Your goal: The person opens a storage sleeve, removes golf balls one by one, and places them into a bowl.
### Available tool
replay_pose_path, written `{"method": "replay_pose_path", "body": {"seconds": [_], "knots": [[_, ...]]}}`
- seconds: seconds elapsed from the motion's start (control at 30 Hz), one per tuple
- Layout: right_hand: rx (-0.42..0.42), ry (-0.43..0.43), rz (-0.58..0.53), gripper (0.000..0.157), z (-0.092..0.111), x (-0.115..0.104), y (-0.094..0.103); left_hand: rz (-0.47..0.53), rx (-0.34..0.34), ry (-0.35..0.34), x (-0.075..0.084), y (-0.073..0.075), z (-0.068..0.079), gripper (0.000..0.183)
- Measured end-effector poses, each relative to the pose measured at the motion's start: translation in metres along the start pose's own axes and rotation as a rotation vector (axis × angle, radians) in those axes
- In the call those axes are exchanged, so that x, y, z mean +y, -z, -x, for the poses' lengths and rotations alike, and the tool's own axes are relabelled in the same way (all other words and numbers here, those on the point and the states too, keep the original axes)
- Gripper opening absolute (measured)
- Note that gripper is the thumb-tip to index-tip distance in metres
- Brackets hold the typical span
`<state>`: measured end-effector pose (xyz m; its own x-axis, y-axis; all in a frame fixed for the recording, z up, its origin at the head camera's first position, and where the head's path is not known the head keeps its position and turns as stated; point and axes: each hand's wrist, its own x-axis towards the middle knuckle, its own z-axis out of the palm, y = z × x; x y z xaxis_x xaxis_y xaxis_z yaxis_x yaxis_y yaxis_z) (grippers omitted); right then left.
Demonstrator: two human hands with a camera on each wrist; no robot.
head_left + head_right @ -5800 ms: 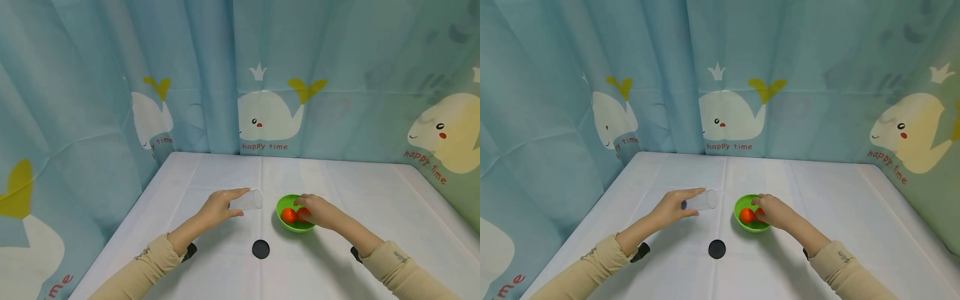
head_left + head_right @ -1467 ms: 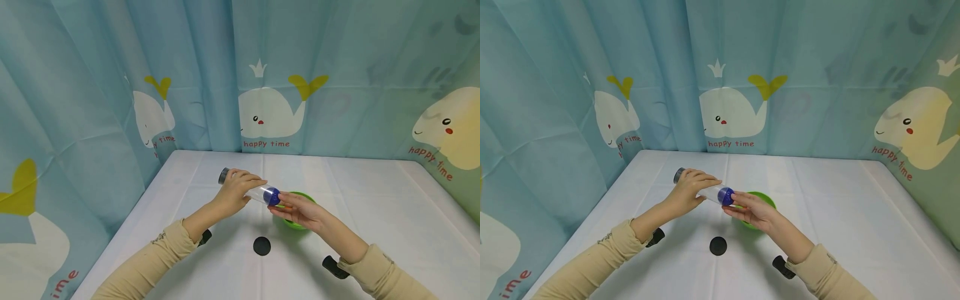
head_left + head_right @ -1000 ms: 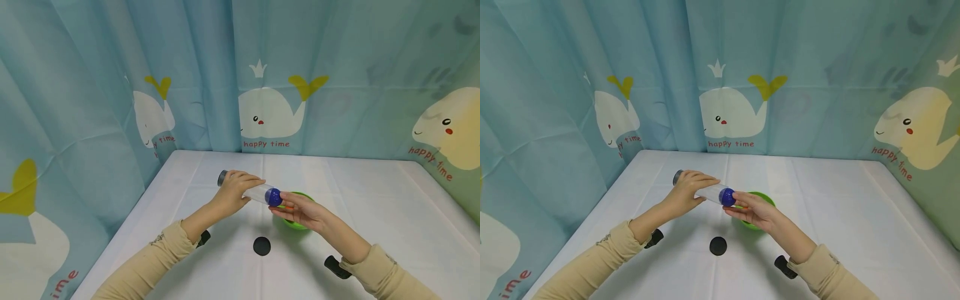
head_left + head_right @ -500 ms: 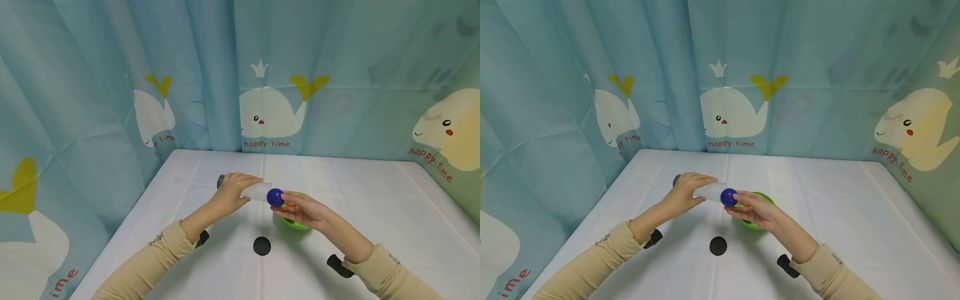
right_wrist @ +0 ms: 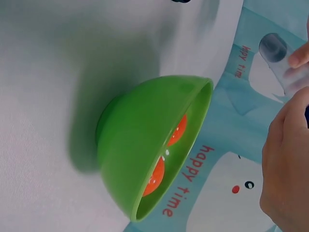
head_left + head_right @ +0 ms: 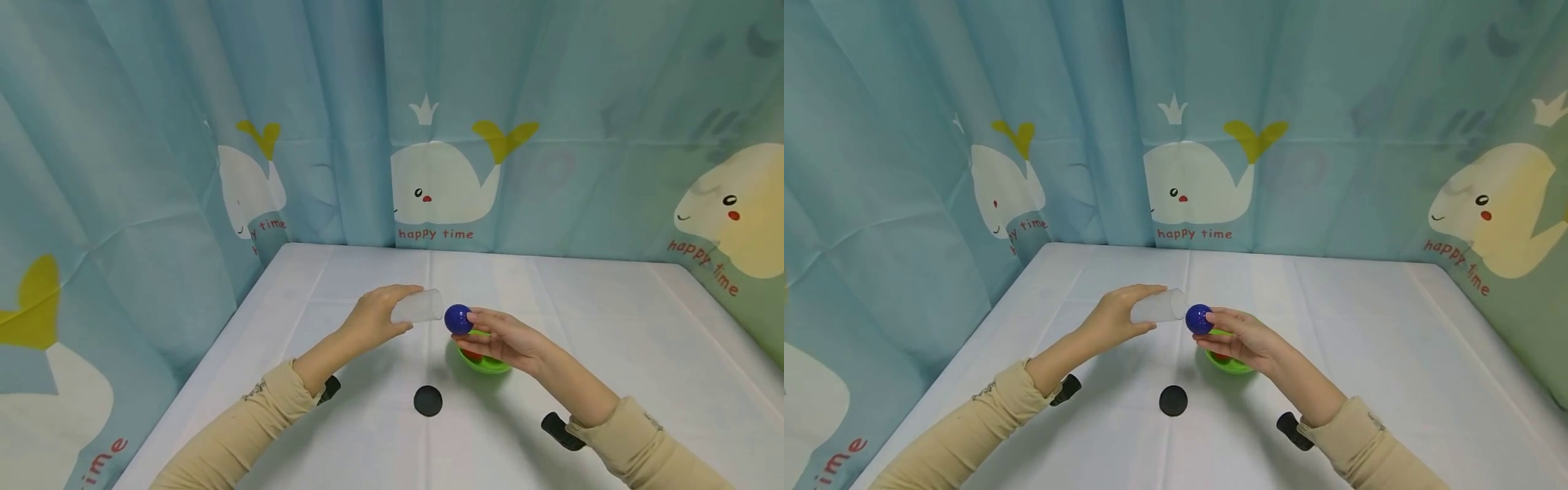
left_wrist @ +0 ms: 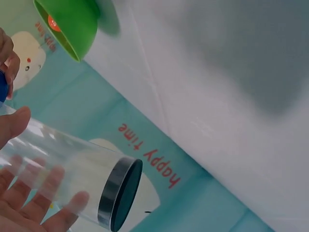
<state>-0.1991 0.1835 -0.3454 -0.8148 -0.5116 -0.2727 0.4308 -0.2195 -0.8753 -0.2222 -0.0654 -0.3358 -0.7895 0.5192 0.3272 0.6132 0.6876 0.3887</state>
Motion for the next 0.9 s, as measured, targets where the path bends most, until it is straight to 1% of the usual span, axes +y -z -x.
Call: {"method": "replay_pose_path", "body": {"seconds": [0.1,0.17,0.23,0.4,0.6,0.73,0.9], "knots": [[0.009,0.003,0.015,0.035,0.001,-0.001,0.003,0.006,-0.001,0.02,0.0,-0.001,0.001,0.058],[0.009,0.009,0.036,0.028,0.001,-0.002,0.004,0.003,0.006,0.028,-0.001,-0.001,0.001,0.059],[0.024,0.005,0.049,0.025,0.001,-0.003,0.005,-0.006,0.018,0.029,-0.002,-0.002,0.002,0.059],[0.04,0.01,0.07,0.028,0.002,-0.004,0.007,-0.021,0.047,0.027,-0.004,-0.002,0.003,0.059],[0.041,0.046,0.064,0.012,0.003,-0.004,0.012,-0.033,0.064,0.037,-0.005,-0.002,0.004,0.059],[0.062,0.061,0.091,0.015,0.003,-0.004,0.015,-0.026,0.088,0.035,-0.007,-0.002,0.005,0.059],[0.114,0.097,0.167,0.023,0.004,-0.006,0.021,-0.006,0.1,0.042,-0.009,-0.004,0.006,0.059]]}}
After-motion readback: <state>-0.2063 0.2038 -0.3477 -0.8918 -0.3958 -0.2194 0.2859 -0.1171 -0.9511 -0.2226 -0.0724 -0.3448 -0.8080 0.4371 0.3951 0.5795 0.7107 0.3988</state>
